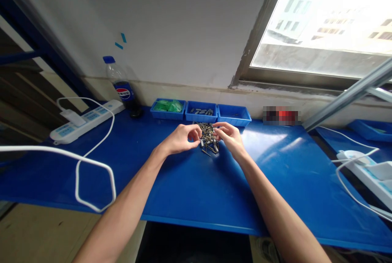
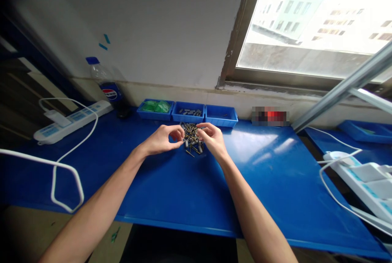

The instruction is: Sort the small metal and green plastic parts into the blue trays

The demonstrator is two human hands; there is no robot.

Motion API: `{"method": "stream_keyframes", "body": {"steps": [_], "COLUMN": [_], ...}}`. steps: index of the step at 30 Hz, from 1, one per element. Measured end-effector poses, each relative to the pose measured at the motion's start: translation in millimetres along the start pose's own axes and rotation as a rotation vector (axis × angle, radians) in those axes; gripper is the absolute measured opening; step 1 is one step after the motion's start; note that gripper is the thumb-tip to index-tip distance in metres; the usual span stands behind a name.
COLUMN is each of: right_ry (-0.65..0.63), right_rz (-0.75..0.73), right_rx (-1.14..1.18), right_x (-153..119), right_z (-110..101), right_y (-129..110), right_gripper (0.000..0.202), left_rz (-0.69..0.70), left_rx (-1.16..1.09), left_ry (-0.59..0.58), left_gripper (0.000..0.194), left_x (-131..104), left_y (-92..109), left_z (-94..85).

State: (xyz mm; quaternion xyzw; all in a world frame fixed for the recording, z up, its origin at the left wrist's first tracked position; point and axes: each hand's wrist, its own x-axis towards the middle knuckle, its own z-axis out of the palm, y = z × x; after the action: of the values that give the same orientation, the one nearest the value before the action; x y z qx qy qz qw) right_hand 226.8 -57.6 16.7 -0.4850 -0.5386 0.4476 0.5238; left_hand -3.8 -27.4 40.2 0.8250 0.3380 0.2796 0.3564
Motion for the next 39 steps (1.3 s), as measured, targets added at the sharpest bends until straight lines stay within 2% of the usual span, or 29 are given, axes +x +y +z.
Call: {"method": "stream_keyframes", "body": {"steps": [4,6,11,14,16,18,20,22,28,31,34,37,39], "right_ry": [-0.156,-0.175,-0.121,-0.016,0.093,0.167,0.199,0.212,0.21,0.19,0.164,0.102,0.017], "right_rz": [0.052,0.065,0.075,0.041,-0.019,-0.072,-0.092,-0.081,-0.065,-0.04,-0.02,0.012,0.068], "right_rx": [0.013,0.037,0.056,0.048,0.073,0.112,0.126,0.109,0.063,0.078,0.072,0.003,-0.044], "right_x": [-2,-2,-1,2,5,7,9,11,9,5,5,8,11], "right_z": [0,2,1,-3,-7,-10,-13,-15,-14,-11,-11,-16,-22], "right_y": [-2,-4,-5,-2,1,5,8,11,7,1,-5,-11,-15], "right_gripper": [0.039,0.039,0.036,0.035,0.036,0.046,0.059,0.064,0.043,0.039,0.038,0.036,0.034], "left_rz": [0.019,0.035,0.049,0.08,0.125,0.174,0.198,0.196,0.189,0.186,0.185,0.151,0.122], "left_rx": [-0.042,-0.06,-0.062,0.042,0.118,0.161,0.189,0.226,0.304,0.291,0.205,0.088,0.018], "left_ry": [0.093,0.108,0.186,0.222,0.163,0.048,-0.051,-0.106,-0.186,-0.201,-0.136,0.009,0.1], "left_gripper": [0.01,0.011,0.011,0.006,0.004,0.004,0.007,0.009,0.008,0.008,0.009,0.012,0.014], "left_x": [3,5,8,8,8,6,4,3,2,2,4,10,17], "left_y": [1,2,2,1,-1,-2,-4,-6,-7,-4,1,8,11], "left_z": [7.2,11.6,19.8,21.1,20.9,20.7,21.2,22.3,24.0,21.0,16.5,12.6,11.3]}}
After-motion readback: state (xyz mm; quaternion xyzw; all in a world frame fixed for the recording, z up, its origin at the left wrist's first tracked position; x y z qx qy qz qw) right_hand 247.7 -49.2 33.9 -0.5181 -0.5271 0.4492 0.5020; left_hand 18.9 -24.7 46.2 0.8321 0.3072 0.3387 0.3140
